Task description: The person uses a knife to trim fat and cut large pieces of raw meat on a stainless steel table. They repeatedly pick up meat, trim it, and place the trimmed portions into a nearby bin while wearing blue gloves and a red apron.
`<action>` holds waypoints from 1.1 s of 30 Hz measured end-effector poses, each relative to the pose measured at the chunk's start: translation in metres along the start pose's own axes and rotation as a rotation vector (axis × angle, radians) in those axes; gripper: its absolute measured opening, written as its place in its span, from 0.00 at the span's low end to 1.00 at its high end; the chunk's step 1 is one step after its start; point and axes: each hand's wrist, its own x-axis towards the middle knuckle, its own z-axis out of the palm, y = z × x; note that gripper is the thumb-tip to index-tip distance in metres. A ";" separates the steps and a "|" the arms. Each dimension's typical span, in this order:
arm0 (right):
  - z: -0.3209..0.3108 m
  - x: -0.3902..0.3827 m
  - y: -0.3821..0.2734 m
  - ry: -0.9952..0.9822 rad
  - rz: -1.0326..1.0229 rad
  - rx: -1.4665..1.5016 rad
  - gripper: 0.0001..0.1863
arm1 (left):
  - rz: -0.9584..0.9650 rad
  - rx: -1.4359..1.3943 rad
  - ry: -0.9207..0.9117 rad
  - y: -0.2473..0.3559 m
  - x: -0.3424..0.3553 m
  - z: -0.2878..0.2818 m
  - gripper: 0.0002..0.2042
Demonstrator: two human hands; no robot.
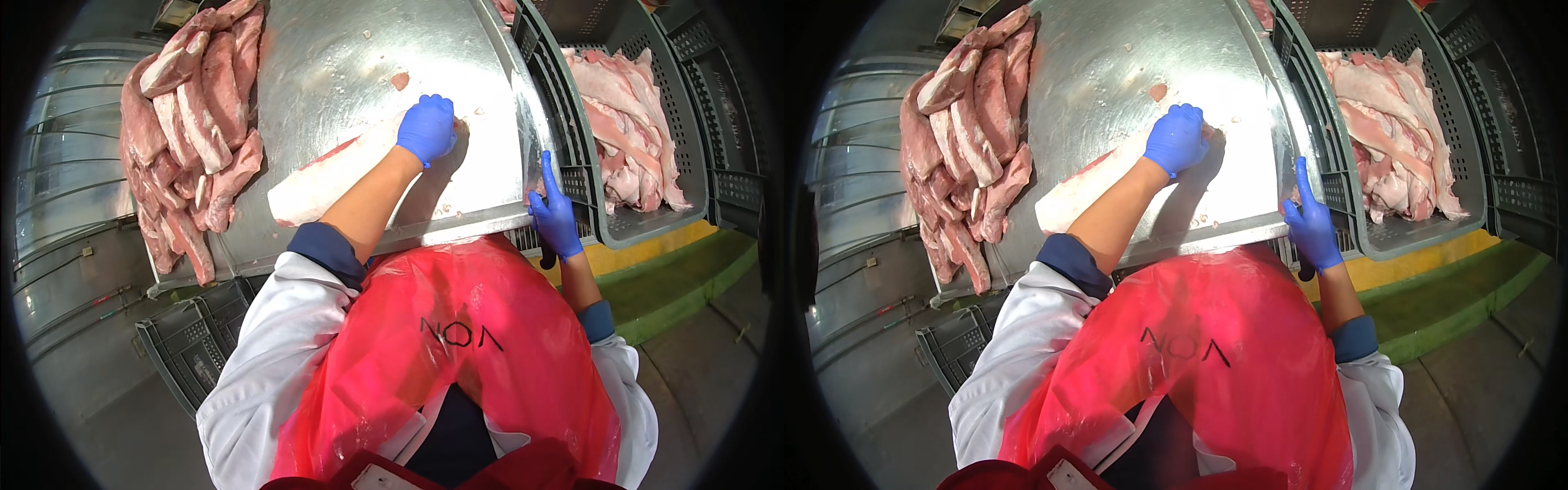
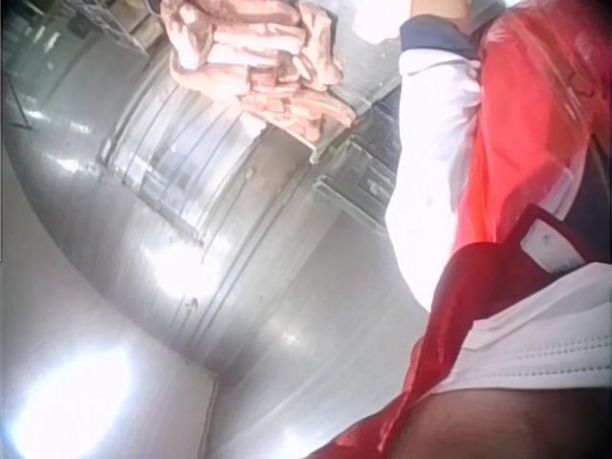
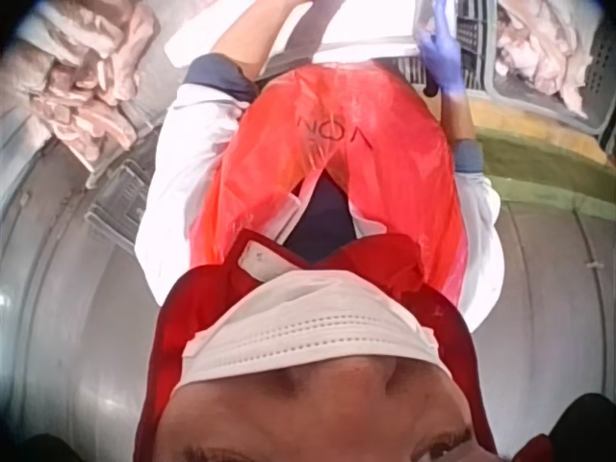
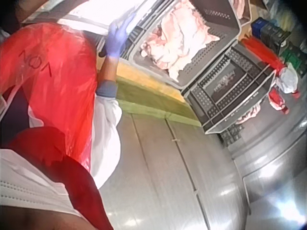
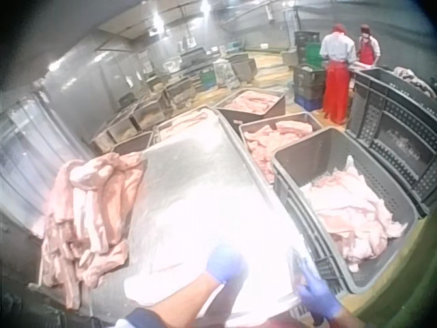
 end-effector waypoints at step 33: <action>0.171 0.174 -0.044 -0.066 -0.145 -0.324 0.43 | -0.270 0.243 0.134 -0.153 -0.164 -0.009 0.45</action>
